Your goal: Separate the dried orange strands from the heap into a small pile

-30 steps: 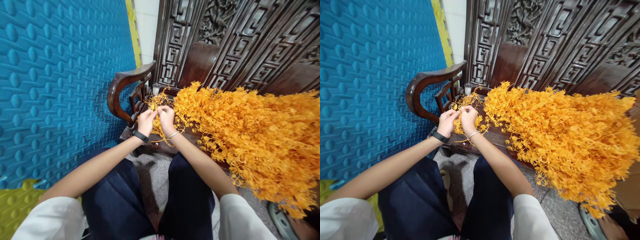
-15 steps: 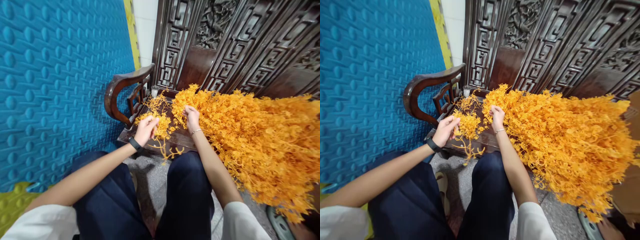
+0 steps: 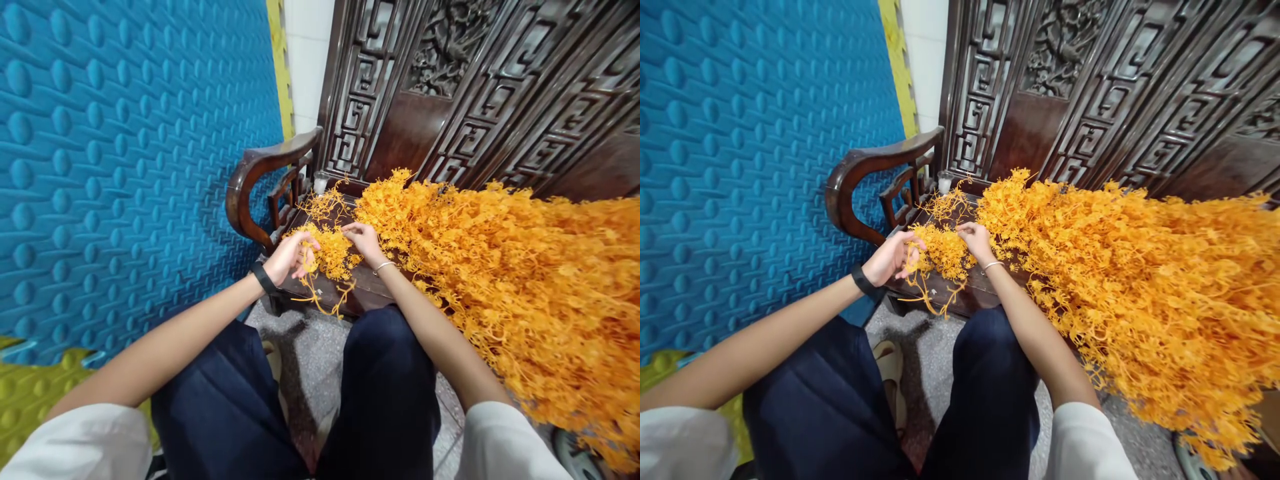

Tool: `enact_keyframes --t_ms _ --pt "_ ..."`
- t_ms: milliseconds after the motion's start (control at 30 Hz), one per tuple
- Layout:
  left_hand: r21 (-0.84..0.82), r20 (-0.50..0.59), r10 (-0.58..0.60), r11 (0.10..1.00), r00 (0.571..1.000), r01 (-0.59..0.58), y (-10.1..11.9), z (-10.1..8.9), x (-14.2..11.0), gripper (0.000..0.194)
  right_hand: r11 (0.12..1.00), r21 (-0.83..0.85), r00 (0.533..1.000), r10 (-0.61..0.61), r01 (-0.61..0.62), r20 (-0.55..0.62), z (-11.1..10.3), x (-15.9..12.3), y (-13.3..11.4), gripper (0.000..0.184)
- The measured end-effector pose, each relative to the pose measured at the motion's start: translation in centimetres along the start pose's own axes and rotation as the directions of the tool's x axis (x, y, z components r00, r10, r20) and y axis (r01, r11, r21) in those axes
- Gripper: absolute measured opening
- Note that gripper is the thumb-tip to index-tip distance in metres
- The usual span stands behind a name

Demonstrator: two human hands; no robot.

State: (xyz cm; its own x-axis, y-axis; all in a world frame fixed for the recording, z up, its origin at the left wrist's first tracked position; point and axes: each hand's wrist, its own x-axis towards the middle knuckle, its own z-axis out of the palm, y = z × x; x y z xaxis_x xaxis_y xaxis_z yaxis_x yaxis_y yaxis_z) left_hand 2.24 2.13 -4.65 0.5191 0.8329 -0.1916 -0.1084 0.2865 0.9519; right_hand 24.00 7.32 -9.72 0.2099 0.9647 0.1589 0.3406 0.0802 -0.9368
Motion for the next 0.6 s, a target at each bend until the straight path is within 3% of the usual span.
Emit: enact_keyframes --t_ms 233,367,500,600 --pt "-0.005 0.03 -0.03 1.0 0.999 0.031 -0.2 -0.3 -0.4 0.024 0.999 0.037 0.999 0.019 -0.021 0.036 0.6 -0.2 -0.1 0.017" --pt "0.039 0.033 0.022 0.999 0.999 -0.023 -0.2 -0.2 -0.5 0.019 0.995 0.097 0.999 0.018 -0.022 0.051 0.6 -0.4 -0.7 0.024" --pt "0.113 0.042 0.06 0.992 0.997 -0.065 -0.2 -0.2 -0.5 0.022 0.985 0.17 0.999 -0.026 0.02 0.029 0.3 -1.2 -2.1 0.017" --pt "0.165 0.039 0.075 0.983 0.996 -0.08 -0.3 -0.3 -0.5 0.027 0.966 0.25 0.987 -0.097 0.062 0.13 0.2 -2.4 -3.9 0.018"
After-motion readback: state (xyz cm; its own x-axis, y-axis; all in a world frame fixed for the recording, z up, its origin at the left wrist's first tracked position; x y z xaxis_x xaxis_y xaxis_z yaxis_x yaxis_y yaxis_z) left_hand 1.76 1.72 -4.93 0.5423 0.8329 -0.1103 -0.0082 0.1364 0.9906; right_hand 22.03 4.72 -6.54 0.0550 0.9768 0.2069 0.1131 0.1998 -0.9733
